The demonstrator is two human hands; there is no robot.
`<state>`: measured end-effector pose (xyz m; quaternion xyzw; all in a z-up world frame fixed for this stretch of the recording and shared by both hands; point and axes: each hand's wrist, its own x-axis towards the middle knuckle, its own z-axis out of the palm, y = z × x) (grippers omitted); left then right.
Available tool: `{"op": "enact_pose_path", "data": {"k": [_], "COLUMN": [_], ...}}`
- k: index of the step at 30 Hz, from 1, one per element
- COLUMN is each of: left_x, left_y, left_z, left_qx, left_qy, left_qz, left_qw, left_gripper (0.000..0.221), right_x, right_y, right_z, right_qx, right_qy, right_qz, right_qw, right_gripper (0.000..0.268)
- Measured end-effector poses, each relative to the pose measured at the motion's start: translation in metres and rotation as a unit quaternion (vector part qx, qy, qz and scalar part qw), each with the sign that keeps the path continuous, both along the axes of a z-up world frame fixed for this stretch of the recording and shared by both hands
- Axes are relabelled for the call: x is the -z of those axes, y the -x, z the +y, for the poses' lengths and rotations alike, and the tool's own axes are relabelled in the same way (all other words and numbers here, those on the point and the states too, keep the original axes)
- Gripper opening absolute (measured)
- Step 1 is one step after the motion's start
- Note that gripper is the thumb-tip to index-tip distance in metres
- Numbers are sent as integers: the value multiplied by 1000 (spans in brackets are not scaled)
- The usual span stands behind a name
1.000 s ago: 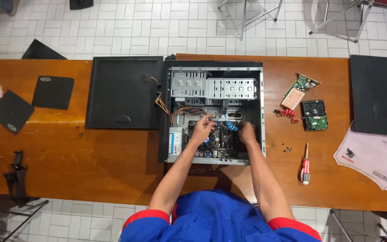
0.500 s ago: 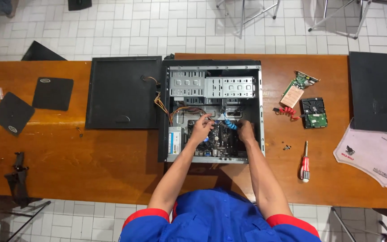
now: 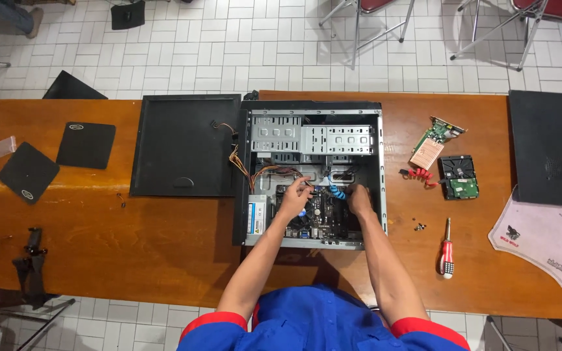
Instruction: Connecting internal cables and installing a hard drive into a desktop computer case.
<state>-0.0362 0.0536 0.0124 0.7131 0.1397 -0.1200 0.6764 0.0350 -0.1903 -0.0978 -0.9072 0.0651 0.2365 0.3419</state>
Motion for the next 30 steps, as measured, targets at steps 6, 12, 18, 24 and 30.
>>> {"op": "enact_pose_path", "data": {"k": [6, 12, 18, 24, 30], "left_x": [-4, 3, 10, 24, 33], "left_y": [0, 0, -1, -2, -1], "left_z": [-1, 2, 2, 2, 1], "left_qx": [-3, -7, -4, -2, 7], "left_qy": [2, 3, -12, -34, -60], "left_qz": [-6, -11, -9, -39, -37], "left_qw": [1000, 1000, 1000, 999, 997], "left_gripper": [41, 42, 40, 37, 33], "right_x": [-18, -21, -5, -13, -100], "right_y": [7, 19, 6, 7, 25], "right_z": [-1, -1, -3, -1, 16], "right_qx": [-38, -118, -102, -109, -95], "right_qy": [30, 92, 67, 73, 43], "right_qz": [-12, -40, -62, -55, -29], "right_qw": [999, 988, 991, 990, 994], "right_gripper": [31, 29, 28, 31, 43]}}
